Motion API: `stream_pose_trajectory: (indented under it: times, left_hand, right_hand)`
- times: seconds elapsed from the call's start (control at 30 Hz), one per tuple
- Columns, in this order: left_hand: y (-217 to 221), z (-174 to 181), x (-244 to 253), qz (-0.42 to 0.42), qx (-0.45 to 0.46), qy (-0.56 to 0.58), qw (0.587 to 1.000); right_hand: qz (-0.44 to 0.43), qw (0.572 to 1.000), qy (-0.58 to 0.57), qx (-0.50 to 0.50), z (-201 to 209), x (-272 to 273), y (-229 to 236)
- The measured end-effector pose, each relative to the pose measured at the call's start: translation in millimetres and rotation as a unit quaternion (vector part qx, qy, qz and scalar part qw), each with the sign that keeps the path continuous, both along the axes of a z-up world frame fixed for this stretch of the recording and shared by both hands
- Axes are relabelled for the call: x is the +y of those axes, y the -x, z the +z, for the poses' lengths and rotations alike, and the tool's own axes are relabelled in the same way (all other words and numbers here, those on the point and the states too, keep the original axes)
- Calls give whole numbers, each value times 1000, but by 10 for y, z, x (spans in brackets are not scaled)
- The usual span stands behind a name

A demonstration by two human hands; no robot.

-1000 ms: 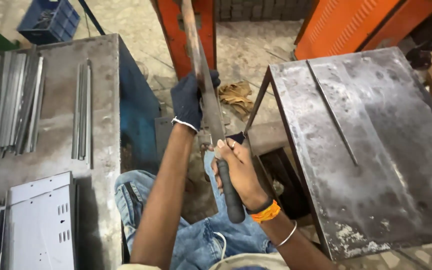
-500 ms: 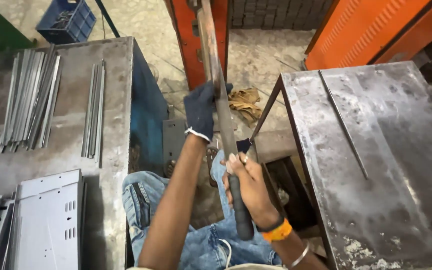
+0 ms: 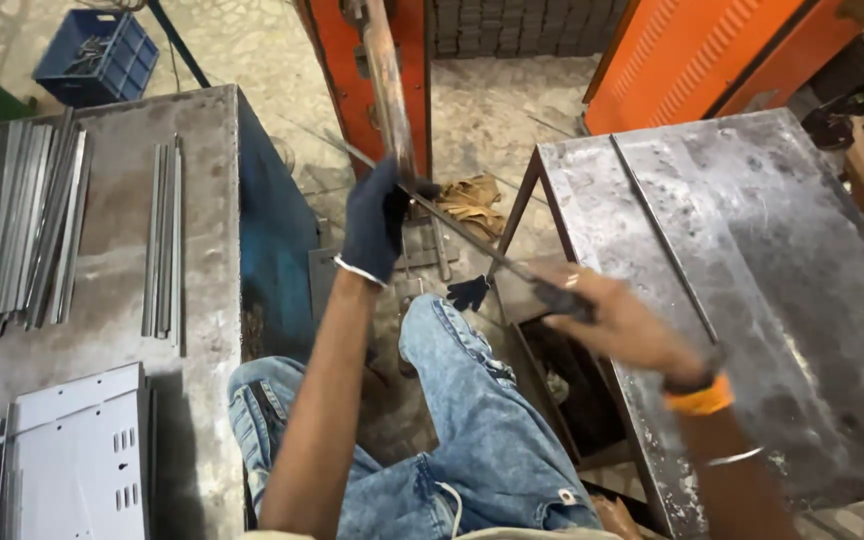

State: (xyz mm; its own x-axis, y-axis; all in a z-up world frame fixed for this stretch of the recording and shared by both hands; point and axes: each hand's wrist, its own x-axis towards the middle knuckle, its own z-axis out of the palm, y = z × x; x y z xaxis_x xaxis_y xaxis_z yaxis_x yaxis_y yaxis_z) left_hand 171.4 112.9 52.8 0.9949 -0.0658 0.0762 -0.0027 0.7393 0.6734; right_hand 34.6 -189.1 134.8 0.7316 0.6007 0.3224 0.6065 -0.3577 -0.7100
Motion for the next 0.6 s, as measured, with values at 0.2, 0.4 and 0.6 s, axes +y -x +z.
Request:
stream_pose_trajectory:
  times: [0.2, 0.4, 0.6]
  left_hand:
    - [-135, -39, 326, 52, -39, -33, 997]
    - [-508, 378, 539, 103, 8, -44, 994]
    - [-31, 613, 216, -34, -30, -183, 982]
  right_hand:
    - [-95, 979, 175, 44, 239, 258, -419]
    - [-181, 978, 56, -86, -99, 1040, -87]
    - [-290, 955, -56, -11, -415, 1136, 618]
